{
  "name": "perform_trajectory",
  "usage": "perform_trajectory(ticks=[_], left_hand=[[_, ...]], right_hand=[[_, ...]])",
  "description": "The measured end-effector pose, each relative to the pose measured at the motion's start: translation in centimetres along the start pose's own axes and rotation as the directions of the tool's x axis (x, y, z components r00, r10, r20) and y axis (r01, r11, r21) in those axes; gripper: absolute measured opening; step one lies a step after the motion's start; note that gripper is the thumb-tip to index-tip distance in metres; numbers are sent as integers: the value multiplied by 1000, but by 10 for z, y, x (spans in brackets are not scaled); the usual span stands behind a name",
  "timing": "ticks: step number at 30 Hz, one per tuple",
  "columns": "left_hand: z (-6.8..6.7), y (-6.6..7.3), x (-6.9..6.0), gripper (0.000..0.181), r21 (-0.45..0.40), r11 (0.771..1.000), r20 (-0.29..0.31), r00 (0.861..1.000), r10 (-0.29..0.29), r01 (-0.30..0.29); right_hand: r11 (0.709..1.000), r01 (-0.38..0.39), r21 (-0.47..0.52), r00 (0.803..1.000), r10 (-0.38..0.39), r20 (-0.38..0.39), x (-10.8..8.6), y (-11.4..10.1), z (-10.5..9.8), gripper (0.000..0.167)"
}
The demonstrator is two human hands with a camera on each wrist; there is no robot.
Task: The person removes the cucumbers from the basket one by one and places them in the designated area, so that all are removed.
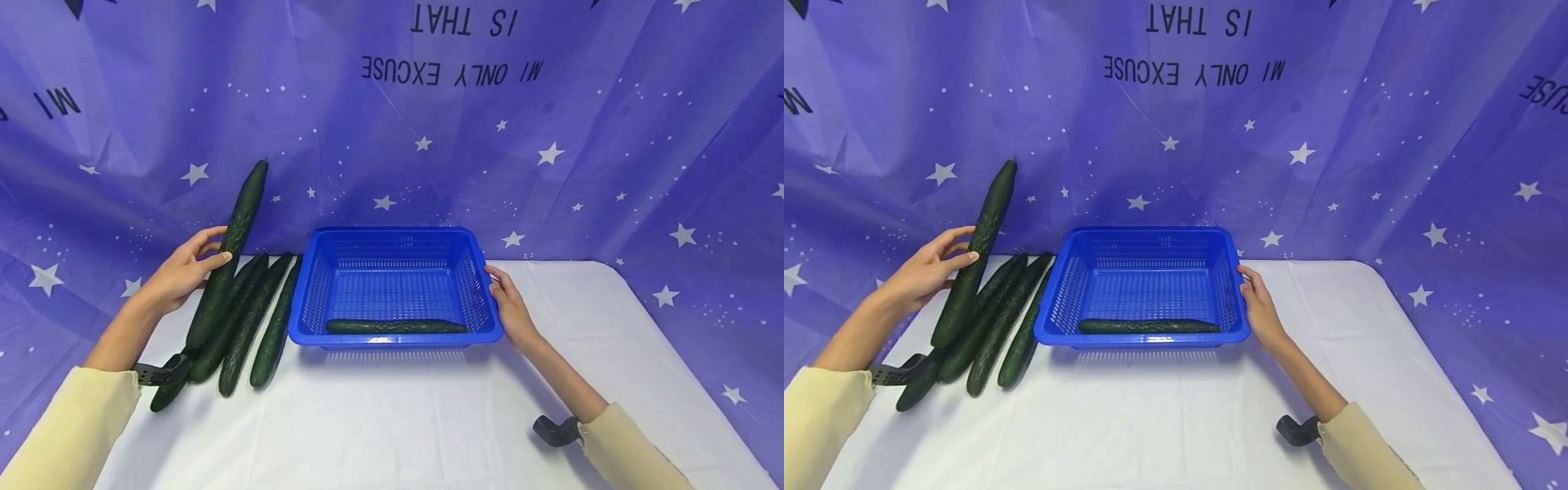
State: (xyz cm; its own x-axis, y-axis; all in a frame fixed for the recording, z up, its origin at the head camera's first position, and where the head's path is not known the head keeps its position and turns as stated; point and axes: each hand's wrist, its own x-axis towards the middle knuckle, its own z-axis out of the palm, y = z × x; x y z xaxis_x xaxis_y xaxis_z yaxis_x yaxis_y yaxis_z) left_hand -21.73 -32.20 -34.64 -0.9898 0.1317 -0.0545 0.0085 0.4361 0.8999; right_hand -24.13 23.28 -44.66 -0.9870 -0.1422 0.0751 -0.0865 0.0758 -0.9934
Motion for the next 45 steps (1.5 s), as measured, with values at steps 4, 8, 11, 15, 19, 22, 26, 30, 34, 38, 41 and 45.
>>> perform_trajectory(ticks=[4,8,11,15,19,22,26,30,34,38,41,45], left_hand=[[-12,-25,-9,71,52,998,-10,1000,-29,29],[-26,-48,-17,69,64,996,-15,998,-57,58],[-33,-62,-22,67,42,996,-12,997,-74,74],[-40,-75,-27,68,57,991,-1,993,-118,118],[-42,-84,-31,71,83,980,36,982,-187,183],[-41,-91,-33,71,88,971,55,972,-227,222],[-38,-100,-33,70,108,957,54,959,-278,271],[-35,-105,-32,69,110,943,75,943,-324,315],[-31,-109,-30,66,131,943,94,943,-318,305],[-29,-113,-28,66,168,937,96,941,-326,307],[-29,-114,-27,69,185,927,93,933,-347,327],[-29,-115,-27,69,201,926,75,937,-341,321]], right_hand=[[1000,11,0,1000,-11,6,0,0,0,46],[1000,14,-11,1000,-14,13,0,-1,1,46],[1000,10,-10,1000,-9,8,0,-1,1,46],[1000,9,-10,1000,-9,3,0,-1,0,46],[1000,6,-17,1000,-6,1,-1,0,-2,46],[1000,5,-19,1000,-5,0,-1,0,-2,46],[1000,8,-19,1000,-8,2,-1,0,-1,46],[1000,5,-19,1000,-5,4,0,-1,-1,46],[1000,3,-19,1000,-3,5,0,-1,0,46],[1000,3,-21,1000,-3,8,2,-1,0,46],[1000,4,-23,1000,-3,6,3,0,0,46],[1000,3,-27,1000,-3,-1,5,0,0,46]])
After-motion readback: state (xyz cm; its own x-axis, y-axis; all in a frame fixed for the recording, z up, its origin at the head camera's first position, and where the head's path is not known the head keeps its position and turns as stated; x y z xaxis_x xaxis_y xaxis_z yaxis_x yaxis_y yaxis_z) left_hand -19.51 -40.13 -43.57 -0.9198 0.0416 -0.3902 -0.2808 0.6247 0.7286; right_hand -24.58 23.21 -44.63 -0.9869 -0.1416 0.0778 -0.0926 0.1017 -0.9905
